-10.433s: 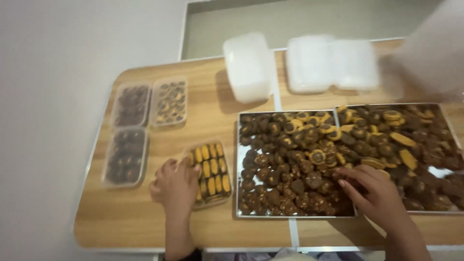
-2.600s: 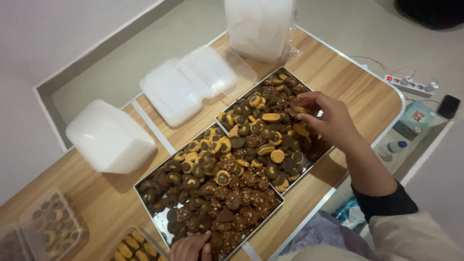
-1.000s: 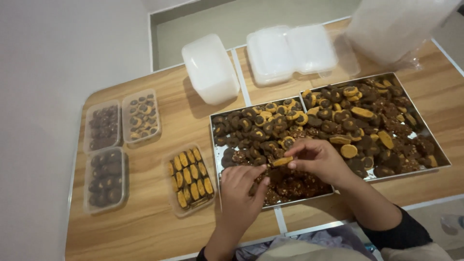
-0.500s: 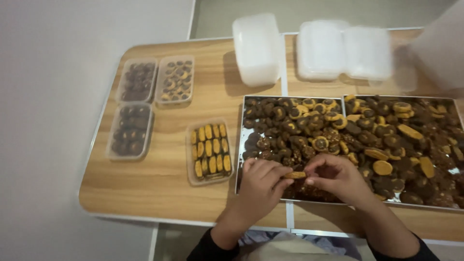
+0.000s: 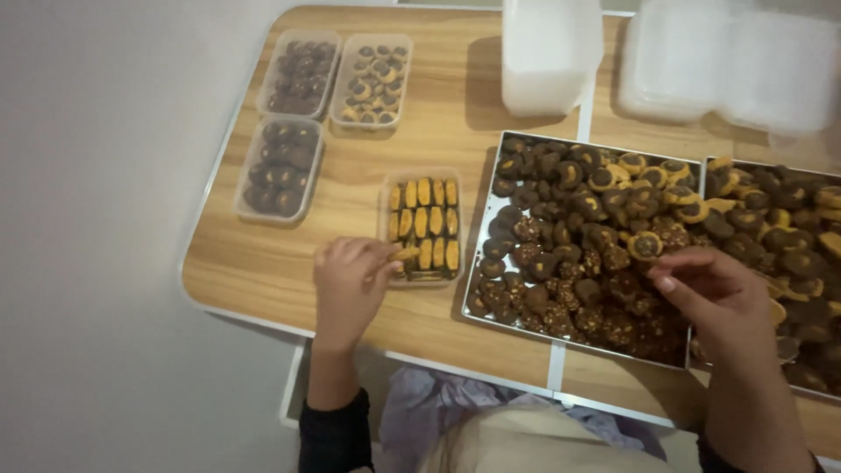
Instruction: Sorting and arranging various types of chocolate and butter cookies on a metal tray for packaging.
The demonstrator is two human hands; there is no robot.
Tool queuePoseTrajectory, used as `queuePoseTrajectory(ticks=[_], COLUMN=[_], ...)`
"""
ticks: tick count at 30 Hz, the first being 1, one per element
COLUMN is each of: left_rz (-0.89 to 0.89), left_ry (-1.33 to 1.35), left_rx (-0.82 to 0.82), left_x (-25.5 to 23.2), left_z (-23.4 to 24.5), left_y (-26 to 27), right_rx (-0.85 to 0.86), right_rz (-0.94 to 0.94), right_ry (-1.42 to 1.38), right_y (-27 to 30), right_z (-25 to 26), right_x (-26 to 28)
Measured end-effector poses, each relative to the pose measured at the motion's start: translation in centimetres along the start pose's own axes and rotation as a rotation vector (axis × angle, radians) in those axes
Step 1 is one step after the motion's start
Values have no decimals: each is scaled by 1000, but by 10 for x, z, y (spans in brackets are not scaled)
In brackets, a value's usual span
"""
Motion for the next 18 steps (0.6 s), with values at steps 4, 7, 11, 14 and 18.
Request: queuePoseTrajectory(ticks=[4, 7, 11, 14, 18], left_rz=[17, 61, 71, 90, 55], left_ry=[40, 71, 77, 78, 50], left_rx=[153, 322, 387, 429, 459], left_x=[9, 8, 4, 5, 6], left_z=[-31, -50, -52, -54, -58], left_y=[5, 4, 5, 6, 10], right_rx=[15, 43, 48, 34, 8], right_rz=[17, 47, 58, 39, 25], right_ry=[8, -26, -40, -39, -28], right_y=[-1, -4, -4, -2, -2], right_z=[1, 0, 0, 0, 2], right_x=[-4, -5, -9, -9, -7])
Point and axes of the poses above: each hand's wrist, its own y-axis away from the middle knuckle, its own z-axis out of the back of the hand, x = y × z, the point moved 9 cm from there along -y, towards the middle knuckle, and after that the axes turned 1 degree about -y, right-handed, at the moved point
